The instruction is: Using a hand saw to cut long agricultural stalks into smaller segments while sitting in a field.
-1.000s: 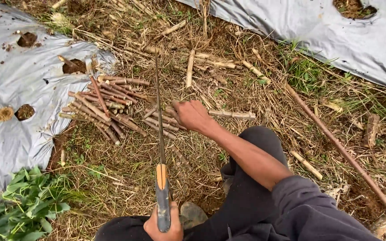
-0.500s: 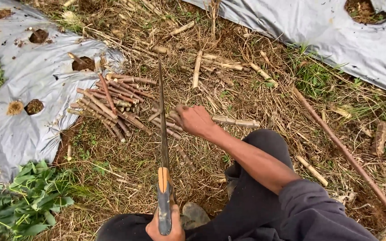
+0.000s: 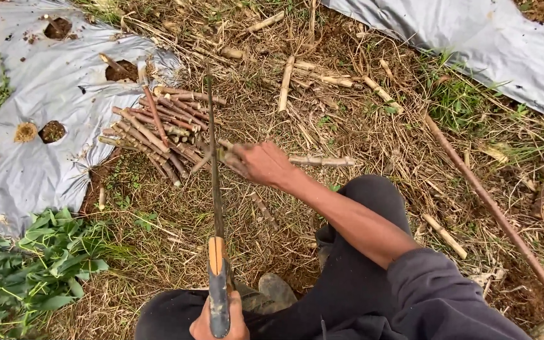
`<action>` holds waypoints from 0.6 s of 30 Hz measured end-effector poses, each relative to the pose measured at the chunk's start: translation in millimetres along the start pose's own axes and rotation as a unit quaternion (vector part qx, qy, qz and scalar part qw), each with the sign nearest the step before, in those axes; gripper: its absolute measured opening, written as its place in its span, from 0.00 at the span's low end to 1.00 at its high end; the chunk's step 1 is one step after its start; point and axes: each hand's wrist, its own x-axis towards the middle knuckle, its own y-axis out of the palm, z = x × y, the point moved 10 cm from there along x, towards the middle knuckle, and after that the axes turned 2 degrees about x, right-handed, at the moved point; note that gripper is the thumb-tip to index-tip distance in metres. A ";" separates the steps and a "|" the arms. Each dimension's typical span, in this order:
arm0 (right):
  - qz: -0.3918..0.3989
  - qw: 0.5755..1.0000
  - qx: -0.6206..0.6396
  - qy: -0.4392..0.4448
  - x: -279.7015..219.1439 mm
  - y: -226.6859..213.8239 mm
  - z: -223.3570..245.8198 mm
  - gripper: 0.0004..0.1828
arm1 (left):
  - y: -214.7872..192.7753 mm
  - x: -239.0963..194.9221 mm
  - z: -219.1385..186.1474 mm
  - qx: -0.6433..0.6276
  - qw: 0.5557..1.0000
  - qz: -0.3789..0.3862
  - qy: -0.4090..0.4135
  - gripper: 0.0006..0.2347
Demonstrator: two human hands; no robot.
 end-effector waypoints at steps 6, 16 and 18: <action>0.076 0.991 0.032 -0.103 -13.2 34.8 45.1 0.22 | 2.1 21.8 6.2 -0.056 0.993 -0.077 -0.075 0.03; 0.033 0.999 -0.018 0.033 -0.1 34.0 -30.6 0.23 | 28.7 -4.6 29.3 0.038 0.983 0.107 -0.143 0.13; 0.023 0.997 -0.063 0.037 5.1 17.2 -28.6 0.24 | 64.2 51.4 172.5 -0.020 0.963 0.157 -0.218 0.18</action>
